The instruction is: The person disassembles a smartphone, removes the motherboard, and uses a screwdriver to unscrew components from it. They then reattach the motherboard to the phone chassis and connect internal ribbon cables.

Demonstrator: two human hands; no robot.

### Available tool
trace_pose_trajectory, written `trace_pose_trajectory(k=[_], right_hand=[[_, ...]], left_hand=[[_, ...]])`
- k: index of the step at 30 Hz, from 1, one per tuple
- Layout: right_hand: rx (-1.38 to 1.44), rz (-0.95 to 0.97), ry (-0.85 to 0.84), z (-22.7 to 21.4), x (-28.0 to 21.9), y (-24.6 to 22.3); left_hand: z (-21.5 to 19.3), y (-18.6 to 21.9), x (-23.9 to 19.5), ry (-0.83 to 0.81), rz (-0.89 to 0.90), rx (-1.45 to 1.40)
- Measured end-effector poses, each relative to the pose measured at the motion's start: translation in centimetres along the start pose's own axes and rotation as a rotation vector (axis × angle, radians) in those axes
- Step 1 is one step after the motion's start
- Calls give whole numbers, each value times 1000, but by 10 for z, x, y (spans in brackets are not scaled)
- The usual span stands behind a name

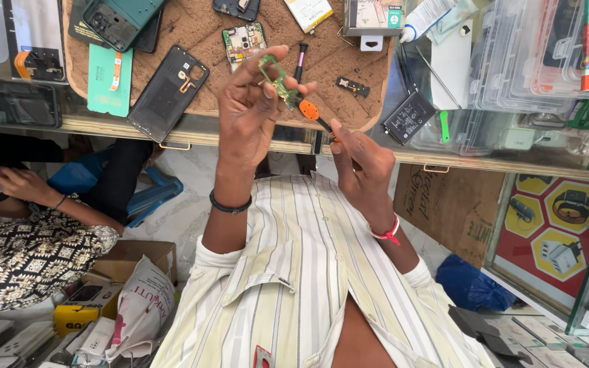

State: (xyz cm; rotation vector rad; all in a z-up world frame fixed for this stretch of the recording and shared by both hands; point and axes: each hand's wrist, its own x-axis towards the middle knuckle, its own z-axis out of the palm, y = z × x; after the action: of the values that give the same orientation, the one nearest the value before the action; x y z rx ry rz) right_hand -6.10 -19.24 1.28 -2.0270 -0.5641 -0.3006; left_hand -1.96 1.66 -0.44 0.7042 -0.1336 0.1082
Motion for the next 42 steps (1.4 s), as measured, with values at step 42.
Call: trace_pose_trajectory(k=[42], right_hand=[[160, 150, -64, -2, 5, -8]], left_hand=[[6, -22, -3, 98, -8, 88]])
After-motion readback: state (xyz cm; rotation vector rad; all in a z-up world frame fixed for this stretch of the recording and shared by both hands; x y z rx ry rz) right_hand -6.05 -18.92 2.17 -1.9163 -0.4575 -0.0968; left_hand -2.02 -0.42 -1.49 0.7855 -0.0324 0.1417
